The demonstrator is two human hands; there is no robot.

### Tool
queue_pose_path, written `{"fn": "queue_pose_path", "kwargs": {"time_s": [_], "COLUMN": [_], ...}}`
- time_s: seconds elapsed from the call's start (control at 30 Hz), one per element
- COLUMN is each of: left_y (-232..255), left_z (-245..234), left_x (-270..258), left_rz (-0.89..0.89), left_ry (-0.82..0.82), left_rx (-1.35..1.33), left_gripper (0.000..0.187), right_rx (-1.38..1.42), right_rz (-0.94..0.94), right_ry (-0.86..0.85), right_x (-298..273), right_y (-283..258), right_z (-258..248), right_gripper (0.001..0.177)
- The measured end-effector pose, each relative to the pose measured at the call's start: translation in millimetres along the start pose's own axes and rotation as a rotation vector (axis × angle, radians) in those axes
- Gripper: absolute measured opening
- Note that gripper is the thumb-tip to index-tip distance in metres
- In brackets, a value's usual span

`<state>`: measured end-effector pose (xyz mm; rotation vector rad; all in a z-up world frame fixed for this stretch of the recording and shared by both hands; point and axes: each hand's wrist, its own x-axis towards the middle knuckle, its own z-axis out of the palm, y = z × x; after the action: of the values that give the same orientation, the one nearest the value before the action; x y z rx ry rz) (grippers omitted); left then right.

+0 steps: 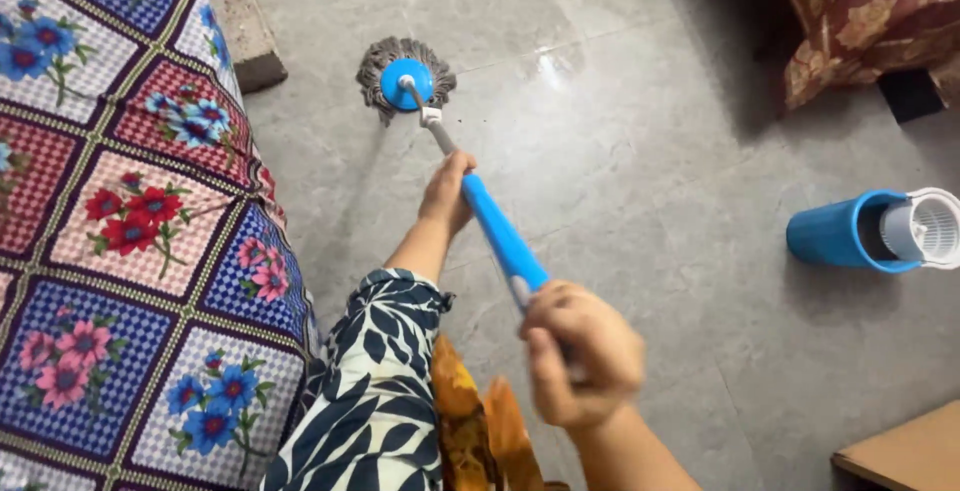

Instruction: Mop the floor of a room using a spin mop and bucket.

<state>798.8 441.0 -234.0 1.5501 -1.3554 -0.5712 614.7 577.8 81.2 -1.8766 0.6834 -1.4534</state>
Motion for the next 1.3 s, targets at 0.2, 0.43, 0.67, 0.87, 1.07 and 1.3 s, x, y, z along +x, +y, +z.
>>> {"fn": "queue_pose_path", "kwargs": {"time_s": [0.2,0.43,0.67,0.87,1.07,1.3], "left_y": [104.2,210.2,169.2,94.5,3.8,79.6], "left_z": [28.8,60.0,97.6,91.7,105.9,117.8], "left_x": [-76.1,-196.4,-164.3,-33.0,76.4,84.3], "left_rz": [0.089,0.1,0.298,0.252,-0.225,0.037], "left_ry": [0.214,0.233,0.274,0.356,0.28,0.39], "left_rx": [-0.004,-0.048,-0.011,0.005,-0.575,-0.078], "left_gripper": [0.013,0.016,0.019,0.018,0.01,0.013], "right_rx": [0.025,0.229,0.134,0.198,0.218,0.223], "right_rz": [0.179,0.193,0.166,-0.163,-0.157,-0.036], "right_ry": [-0.066,-0.247,-0.411,-0.582,-0.253,-0.317], "right_x": [23.0,9.6,-29.1,73.7,143.9,173.9], "right_y": [-98.4,-153.9,-98.6,-5.6,54.0,55.5], "right_z": [-80.1,-203.8,-232.6,-167.2,-97.9,-161.0], "right_gripper": [0.005,0.017,0.023,0.014,0.018,0.011]}}
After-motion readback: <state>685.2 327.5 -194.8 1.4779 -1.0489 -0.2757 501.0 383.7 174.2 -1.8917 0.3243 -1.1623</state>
